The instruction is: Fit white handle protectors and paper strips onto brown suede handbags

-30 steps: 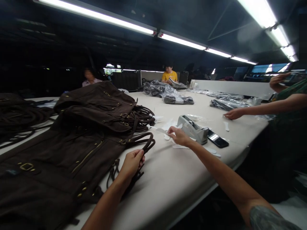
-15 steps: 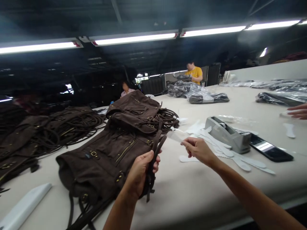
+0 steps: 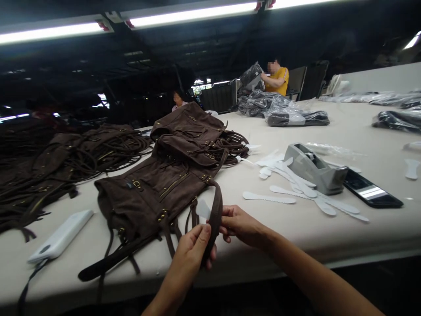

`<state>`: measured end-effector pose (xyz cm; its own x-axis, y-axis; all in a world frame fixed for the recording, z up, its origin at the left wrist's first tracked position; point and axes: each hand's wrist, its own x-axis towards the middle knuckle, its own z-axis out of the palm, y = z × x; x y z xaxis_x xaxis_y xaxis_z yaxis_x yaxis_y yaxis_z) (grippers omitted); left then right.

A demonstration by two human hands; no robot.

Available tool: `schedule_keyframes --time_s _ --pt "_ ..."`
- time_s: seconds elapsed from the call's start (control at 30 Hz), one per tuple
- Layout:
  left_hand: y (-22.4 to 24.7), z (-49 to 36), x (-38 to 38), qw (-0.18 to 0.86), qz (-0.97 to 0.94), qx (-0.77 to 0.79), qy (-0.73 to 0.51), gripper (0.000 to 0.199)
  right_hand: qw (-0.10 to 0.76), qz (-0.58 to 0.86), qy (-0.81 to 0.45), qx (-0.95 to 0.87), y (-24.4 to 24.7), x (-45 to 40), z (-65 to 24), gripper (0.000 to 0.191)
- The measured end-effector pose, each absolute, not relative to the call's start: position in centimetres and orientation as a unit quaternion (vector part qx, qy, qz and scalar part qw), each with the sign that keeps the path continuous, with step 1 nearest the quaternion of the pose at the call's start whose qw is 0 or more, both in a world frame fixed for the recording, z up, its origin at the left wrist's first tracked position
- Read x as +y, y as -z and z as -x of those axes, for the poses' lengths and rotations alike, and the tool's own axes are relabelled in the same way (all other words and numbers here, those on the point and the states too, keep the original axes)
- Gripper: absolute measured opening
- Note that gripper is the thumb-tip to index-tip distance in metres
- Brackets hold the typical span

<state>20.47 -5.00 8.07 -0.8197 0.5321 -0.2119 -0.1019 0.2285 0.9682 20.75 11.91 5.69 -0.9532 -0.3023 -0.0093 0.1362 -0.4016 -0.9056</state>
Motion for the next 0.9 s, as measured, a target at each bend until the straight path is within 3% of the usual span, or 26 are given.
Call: schedule_keyframes --time_s 0.13,0.37,0.57,0.77,0.9 --pt "-8.9 -20.9 -5.2 0.203 -0.141 0.734 -0.632 0.055 0.129 0.113 0.814 0.555 -6.4 11.6 -21.6 0.038" --pt "-9.9 -21.5 -5.5 0.131 -0.196 0.792 -0.563 0.048 0.104 0.090 0.805 0.577 -7.3 12.1 -24.0 0.035" --pt "-9.4 -21.5 -4.9 0.127 -0.165 0.793 -0.573 0.048 -0.012 0.016 0.862 0.507 -6.4 11.8 -25.4 0.037" --pt "-10.0 -19.9 -3.8 0.234 -0.172 0.799 -0.527 0.056 0.050 0.075 0.901 0.425 -5.9 12.7 -25.8 0.028" --pt "-11.0 -19.4 -2.9 0.178 -0.210 0.821 -0.501 0.052 0.046 0.107 0.892 0.437 -6.1 13.7 -25.9 0.034"
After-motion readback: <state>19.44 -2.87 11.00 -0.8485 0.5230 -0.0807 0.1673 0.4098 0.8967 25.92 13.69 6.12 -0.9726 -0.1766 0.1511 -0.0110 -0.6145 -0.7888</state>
